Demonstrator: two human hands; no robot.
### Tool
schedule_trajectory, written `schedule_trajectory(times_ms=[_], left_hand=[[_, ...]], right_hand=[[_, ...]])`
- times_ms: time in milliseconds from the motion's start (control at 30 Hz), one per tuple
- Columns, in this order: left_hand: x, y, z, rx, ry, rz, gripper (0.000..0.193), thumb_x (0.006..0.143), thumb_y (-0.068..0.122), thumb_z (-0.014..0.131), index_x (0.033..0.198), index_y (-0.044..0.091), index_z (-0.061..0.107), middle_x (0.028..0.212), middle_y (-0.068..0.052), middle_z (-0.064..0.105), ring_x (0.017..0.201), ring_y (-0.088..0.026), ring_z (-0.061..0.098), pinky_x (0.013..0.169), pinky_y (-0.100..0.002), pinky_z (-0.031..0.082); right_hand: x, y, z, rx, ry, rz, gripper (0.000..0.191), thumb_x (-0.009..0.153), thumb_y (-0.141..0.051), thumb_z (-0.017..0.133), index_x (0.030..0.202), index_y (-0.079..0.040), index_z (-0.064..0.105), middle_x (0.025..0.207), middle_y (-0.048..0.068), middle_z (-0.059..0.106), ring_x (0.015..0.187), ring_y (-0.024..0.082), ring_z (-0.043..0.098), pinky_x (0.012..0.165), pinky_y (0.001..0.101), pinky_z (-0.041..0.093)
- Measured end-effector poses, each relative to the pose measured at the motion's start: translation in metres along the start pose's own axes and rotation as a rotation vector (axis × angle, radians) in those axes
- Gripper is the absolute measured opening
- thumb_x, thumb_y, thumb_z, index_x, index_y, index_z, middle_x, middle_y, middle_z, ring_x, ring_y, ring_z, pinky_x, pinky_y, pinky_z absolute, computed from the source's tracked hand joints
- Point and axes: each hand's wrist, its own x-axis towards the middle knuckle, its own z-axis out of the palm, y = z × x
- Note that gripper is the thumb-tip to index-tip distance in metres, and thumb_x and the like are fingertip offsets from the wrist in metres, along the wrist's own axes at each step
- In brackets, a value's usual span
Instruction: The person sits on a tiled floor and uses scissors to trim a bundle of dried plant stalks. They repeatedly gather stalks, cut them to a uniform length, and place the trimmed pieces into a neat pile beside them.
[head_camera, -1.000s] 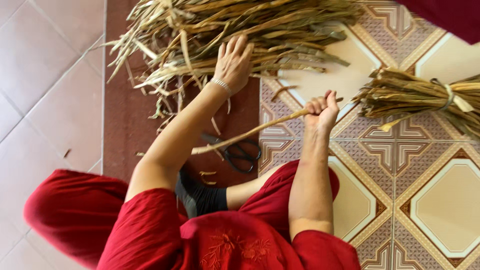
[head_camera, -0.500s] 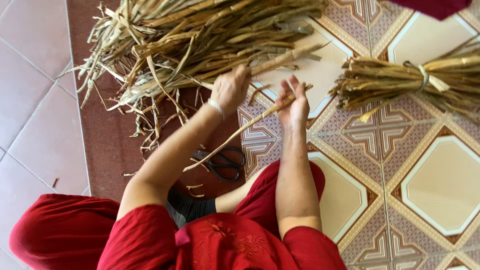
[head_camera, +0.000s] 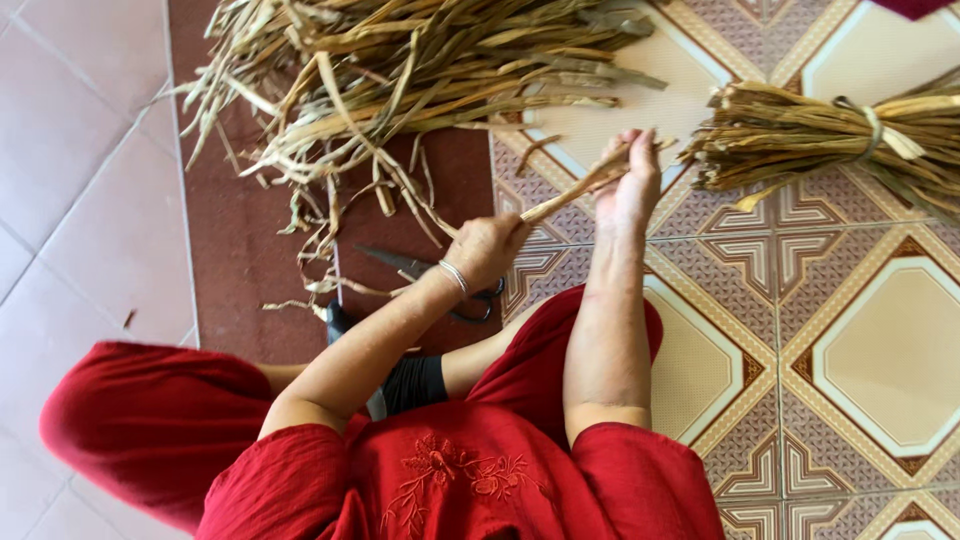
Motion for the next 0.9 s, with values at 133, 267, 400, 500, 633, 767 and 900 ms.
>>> schedule_trajectory(times_ms=[133, 267, 400, 500, 633, 767, 900], left_hand=[[-0.031, 0.021, -0.001, 0.182, 0.070, 0.152, 0.010, 0.090, 0.017, 0.063, 0.085, 0.013, 0.056, 0.065, -0.007, 0.061, 0.058, -0.027, 0.064, 0.054, -0.047, 0.051], [-0.062, 0.025, -0.027, 0.111, 0.050, 0.194, 0.017, 0.094, 0.017, 0.063, 0.084, 0.010, 0.051, 0.064, -0.007, 0.060, 0.062, -0.028, 0.064, 0.060, -0.045, 0.052], [-0.092, 0.021, -0.064, 0.163, 0.013, 0.192, 0.015, 0.093, 0.016, 0.064, 0.085, 0.011, 0.052, 0.066, -0.006, 0.060, 0.066, -0.026, 0.065, 0.063, -0.043, 0.052], [-0.113, 0.010, -0.096, 0.251, -0.034, 0.189, 0.017, 0.094, 0.018, 0.064, 0.083, 0.012, 0.053, 0.066, -0.005, 0.061, 0.071, -0.026, 0.065, 0.071, -0.044, 0.050], [-0.130, -0.018, -0.132, 0.400, -0.176, 0.128, 0.010, 0.086, 0.021, 0.065, 0.082, 0.014, 0.059, 0.068, -0.004, 0.062, 0.083, -0.027, 0.064, 0.090, -0.045, 0.043], [-0.143, -0.059, -0.165, 0.387, -0.209, -0.093, 0.005, 0.094, 0.017, 0.060, 0.091, 0.017, 0.065, 0.078, -0.003, 0.067, 0.092, -0.023, 0.065, 0.100, -0.047, 0.041], [-0.121, -0.084, -0.168, 0.712, -0.404, -0.326, 0.013, 0.097, 0.015, 0.057, 0.104, 0.015, 0.068, 0.097, -0.004, 0.071, 0.105, -0.022, 0.065, 0.108, -0.056, 0.036]], right_hand=[[0.006, -0.012, -0.010, 0.053, 0.331, 0.081, 0.018, 0.101, -0.023, 0.052, 0.088, -0.014, 0.060, 0.074, 0.004, 0.064, 0.068, 0.019, 0.068, 0.062, 0.0466, 0.065], [0.017, -0.037, -0.034, 0.225, 0.166, 0.010, 0.033, 0.111, -0.026, 0.054, 0.082, -0.012, 0.060, 0.064, -0.002, 0.049, 0.048, 0.009, 0.038, 0.044, 0.0283, 0.034], [0.026, -0.037, -0.052, 0.332, 0.124, 0.075, 0.037, 0.110, -0.028, 0.049, 0.078, -0.013, 0.058, 0.059, -0.003, 0.045, 0.045, 0.010, 0.033, 0.042, 0.0295, 0.033], [0.030, -0.039, -0.060, 0.208, 0.241, -0.053, 0.030, 0.109, -0.015, 0.051, 0.080, -0.011, 0.061, 0.058, -0.003, 0.044, 0.045, 0.009, 0.033, 0.042, 0.0292, 0.032], [0.032, -0.052, -0.065, 0.258, 0.214, -0.142, 0.035, 0.109, -0.022, 0.050, 0.078, -0.011, 0.060, 0.058, -0.001, 0.048, 0.043, 0.009, 0.034, 0.039, 0.0288, 0.032], [0.013, -0.053, -0.029, 0.211, 0.256, -0.136, 0.037, 0.114, -0.029, 0.052, 0.082, -0.011, 0.057, 0.065, -0.001, 0.052, 0.049, 0.009, 0.040, 0.044, 0.0278, 0.036], [-0.016, -0.024, 0.023, -0.072, 0.396, 0.013, 0.039, 0.100, -0.048, 0.037, 0.084, -0.016, 0.053, 0.061, 0.001, 0.058, 0.050, 0.016, 0.059, 0.054, 0.0405, 0.065]])
